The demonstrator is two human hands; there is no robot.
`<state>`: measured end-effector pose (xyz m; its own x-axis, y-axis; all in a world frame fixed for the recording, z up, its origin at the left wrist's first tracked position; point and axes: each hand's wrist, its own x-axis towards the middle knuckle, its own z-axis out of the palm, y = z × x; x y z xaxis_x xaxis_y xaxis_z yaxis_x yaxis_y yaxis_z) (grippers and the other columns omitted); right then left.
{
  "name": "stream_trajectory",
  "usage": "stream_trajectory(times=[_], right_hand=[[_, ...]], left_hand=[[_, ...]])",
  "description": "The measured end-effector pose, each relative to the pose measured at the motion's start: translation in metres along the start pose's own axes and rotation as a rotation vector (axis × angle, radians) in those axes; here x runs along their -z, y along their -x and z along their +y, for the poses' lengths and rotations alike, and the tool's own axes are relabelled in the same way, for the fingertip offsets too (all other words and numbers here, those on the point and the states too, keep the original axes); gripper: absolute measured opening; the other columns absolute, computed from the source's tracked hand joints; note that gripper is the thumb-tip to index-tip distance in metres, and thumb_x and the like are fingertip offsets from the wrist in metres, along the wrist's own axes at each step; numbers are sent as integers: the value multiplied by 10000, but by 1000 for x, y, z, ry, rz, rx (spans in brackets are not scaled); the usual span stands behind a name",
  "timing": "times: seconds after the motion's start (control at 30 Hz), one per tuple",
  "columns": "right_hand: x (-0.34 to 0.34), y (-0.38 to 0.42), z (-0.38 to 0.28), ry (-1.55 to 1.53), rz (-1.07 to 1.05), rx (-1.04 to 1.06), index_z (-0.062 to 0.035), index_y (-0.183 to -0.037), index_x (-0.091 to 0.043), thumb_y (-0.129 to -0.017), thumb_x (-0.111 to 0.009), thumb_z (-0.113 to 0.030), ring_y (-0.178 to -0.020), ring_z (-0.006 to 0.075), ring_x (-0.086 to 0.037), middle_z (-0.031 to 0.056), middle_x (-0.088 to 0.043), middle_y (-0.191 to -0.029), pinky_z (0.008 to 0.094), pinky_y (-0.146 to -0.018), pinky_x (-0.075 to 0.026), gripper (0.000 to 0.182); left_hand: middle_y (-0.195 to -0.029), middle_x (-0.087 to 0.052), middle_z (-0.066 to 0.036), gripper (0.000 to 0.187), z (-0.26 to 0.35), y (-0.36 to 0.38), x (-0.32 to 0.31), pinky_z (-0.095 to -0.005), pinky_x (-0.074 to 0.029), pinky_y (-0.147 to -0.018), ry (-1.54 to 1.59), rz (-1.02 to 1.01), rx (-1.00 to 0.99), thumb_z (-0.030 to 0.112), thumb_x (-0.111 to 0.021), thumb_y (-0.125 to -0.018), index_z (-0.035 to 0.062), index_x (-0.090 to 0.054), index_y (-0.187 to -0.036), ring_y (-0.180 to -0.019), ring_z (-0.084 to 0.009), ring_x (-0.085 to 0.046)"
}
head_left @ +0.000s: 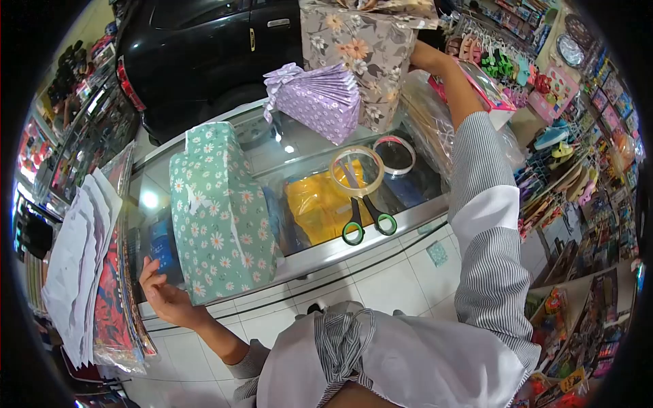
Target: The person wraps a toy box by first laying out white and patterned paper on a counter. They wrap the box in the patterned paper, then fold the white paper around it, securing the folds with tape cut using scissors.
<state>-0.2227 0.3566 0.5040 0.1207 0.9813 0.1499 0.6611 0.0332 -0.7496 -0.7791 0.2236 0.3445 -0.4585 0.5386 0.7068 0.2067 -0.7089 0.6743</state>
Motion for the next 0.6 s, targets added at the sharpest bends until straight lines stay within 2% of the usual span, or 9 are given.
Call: stream_trajectory(times=[0.03,0.07,0.13,0.23,0.27,0.33,0.4,0.43,0.6], right_hand=[[-2,-3,0,-26,-28,-5,-28,-1194,-557,-915,-524,-168,-1003,215,-583,80,-599,-1157,401,-851,-504,314],[3,-12,7,-63,-104,-67,-48,-1202,-562,-871,-596,-130,-1026,224,-583,75,-598,-1171,407,-865,-489,343],[5,-13,0,115,-115,-72,-46,-1189,-571,-823,-645,-90,-1030,234,-579,82,-592,-1185,401,-863,-487,376],[31,-44,26,1051,-348,487,-32,-1145,-597,-764,-696,-68,-1068,243,-558,89,-579,-1223,386,-926,-443,395],[35,-54,32,1134,-356,561,-33,-1146,-597,-767,-694,-69,-1065,241,-558,87,-580,-1221,383,-924,-445,394],[30,-59,29,1015,-351,470,-35,-1148,-596,-771,-690,-73,-1060,235,-559,83,-580,-1216,378,-919,-447,391],[17,-56,23,310,-230,-27,-37,-1150,-594,-775,-686,-76,-1055,230,-559,80,-581,-1212,373,-914,-450,388],[11,-57,22,137,-170,-127,-37,-1151,-594,-778,-685,-78,-1052,227,-559,78,-582,-1210,370,-912,-451,387],[4,-67,22,22,-192,-145,-42,-1157,-591,-789,-675,-86,-1038,213,-560,68,-584,-1198,357,-900,-458,380]], left_hand=[[-1049,-569,-181,319,0,0,0,-466,-281,-1057,-2,1,-3,185,-277,-954,8,-496,-804,-1193,-361,-441],[-1040,-570,-182,317,0,0,1,-467,-280,-1058,-6,1,-5,182,-280,-952,8,-493,-795,-1191,-359,-444],[-1024,-571,-182,316,1,0,2,-468,-281,-1059,-4,13,-11,180,-284,-949,8,-486,-777,-1184,-354,-451],[-1004,-571,-179,321,1,0,1,-470,-285,-1058,10,36,-19,186,-287,-945,8,-475,-754,-1173,-346,-462],[-997,-570,-178,323,1,0,1,-470,-287,-1056,11,40,-19,189,-289,-944,9,-471,-747,-1171,-343,-465],[-981,-569,-174,326,1,1,2,-473,-288,-1058,12,49,-17,194,-290,-942,11,-467,-737,-1162,-337,-471],[-964,-567,-171,328,1,1,1,-481,-287,-1063,13,61,-14,197,-291,-939,13,-464,-731,-1149,-332,-476],[-950,-566,-169,326,2,1,0,-493,-283,-1069,22,66,-12,195,-289,-937,15,-462,-727,-1134,-326,-482],[-882,-560,-159,316,4,0,-2,-547,-264,-1091,73,63,-45,184,-283,-925,22,-453,-713,-1046,-293,-510]])
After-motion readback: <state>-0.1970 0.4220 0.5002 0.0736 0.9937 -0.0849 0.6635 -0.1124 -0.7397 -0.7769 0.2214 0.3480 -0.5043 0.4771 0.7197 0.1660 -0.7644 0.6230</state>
